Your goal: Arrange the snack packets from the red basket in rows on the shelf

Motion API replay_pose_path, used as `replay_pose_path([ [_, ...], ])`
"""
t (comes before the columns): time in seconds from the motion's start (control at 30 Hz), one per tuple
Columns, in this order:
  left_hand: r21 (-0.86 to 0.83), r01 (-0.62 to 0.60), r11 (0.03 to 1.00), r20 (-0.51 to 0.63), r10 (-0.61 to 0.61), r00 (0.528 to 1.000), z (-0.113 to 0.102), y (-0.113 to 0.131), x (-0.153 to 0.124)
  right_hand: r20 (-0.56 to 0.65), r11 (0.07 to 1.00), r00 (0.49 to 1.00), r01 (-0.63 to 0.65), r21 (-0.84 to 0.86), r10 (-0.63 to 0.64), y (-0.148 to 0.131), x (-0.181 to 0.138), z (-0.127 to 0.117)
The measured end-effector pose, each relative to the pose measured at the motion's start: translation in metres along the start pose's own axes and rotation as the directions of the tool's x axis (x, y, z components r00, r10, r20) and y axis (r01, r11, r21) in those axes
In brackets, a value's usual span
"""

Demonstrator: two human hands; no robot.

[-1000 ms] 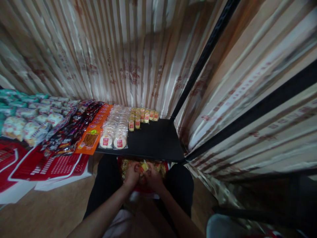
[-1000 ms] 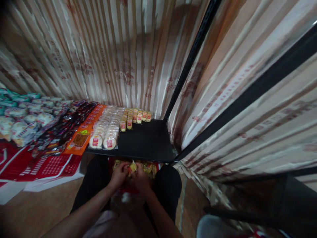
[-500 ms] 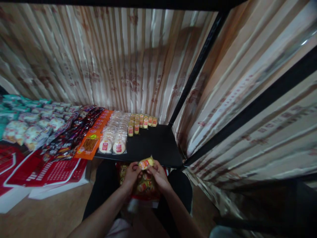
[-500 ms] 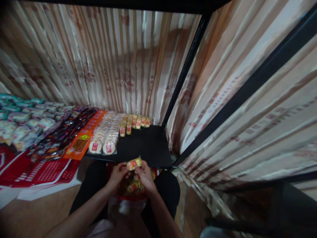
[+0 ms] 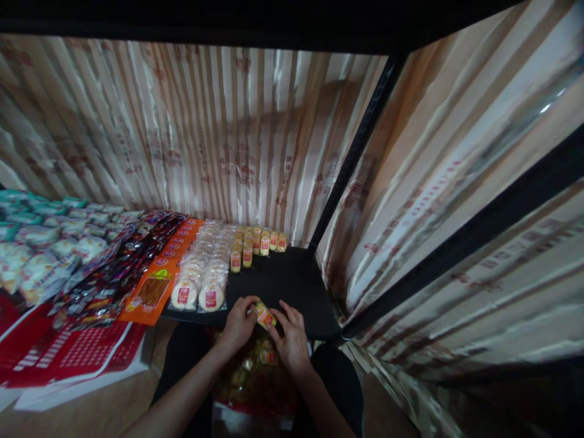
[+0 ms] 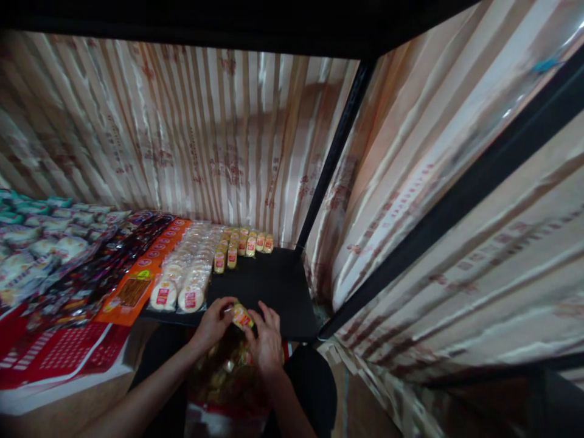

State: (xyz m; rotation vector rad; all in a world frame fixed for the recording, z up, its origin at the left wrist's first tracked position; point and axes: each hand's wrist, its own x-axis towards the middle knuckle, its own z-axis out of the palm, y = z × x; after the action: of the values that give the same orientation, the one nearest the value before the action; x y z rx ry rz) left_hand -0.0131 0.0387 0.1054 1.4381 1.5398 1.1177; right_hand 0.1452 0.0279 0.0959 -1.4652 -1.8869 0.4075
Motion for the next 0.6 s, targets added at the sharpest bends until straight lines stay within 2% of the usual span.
replay_pose_path([
  [0.13, 0.127, -0.138, 0.982, 0.134, 0.121, 0.984, -0.002, 0.01, 0.017, 0.07, 0.999, 0.998, -0.01, 0.048, 0.007, 0.001, 0.013, 0.002],
  [0.3, 0.191, -0.14, 0.972, 0.171, 0.107, 0.979, 0.001, 0.021, 0.04, 0.108, 0.969, 0.986, -0.146, 0.201, 0.126, 0.012, 0.034, 0.013],
  [0.4, 0.179, -0.113, 0.977, 0.099, 0.097, 0.99, 0.005, 0.025, 0.052, 0.082, 0.931, 0.975, -0.223, 0.288, 0.208, 0.02, 0.051, 0.023],
  [0.53, 0.129, -0.016, 0.992, -0.097, 0.029, 0.995, 0.016, 0.027, 0.062, 0.029, 0.913, 0.963, -0.262, 0.314, 0.267, 0.025, 0.082, 0.035],
  [0.6, 0.096, 0.018, 0.995, -0.108, -0.008, 0.994, 0.023, 0.025, 0.065, 0.002, 0.913, 0.956, -0.28, 0.296, 0.293, 0.027, 0.1, 0.041],
])
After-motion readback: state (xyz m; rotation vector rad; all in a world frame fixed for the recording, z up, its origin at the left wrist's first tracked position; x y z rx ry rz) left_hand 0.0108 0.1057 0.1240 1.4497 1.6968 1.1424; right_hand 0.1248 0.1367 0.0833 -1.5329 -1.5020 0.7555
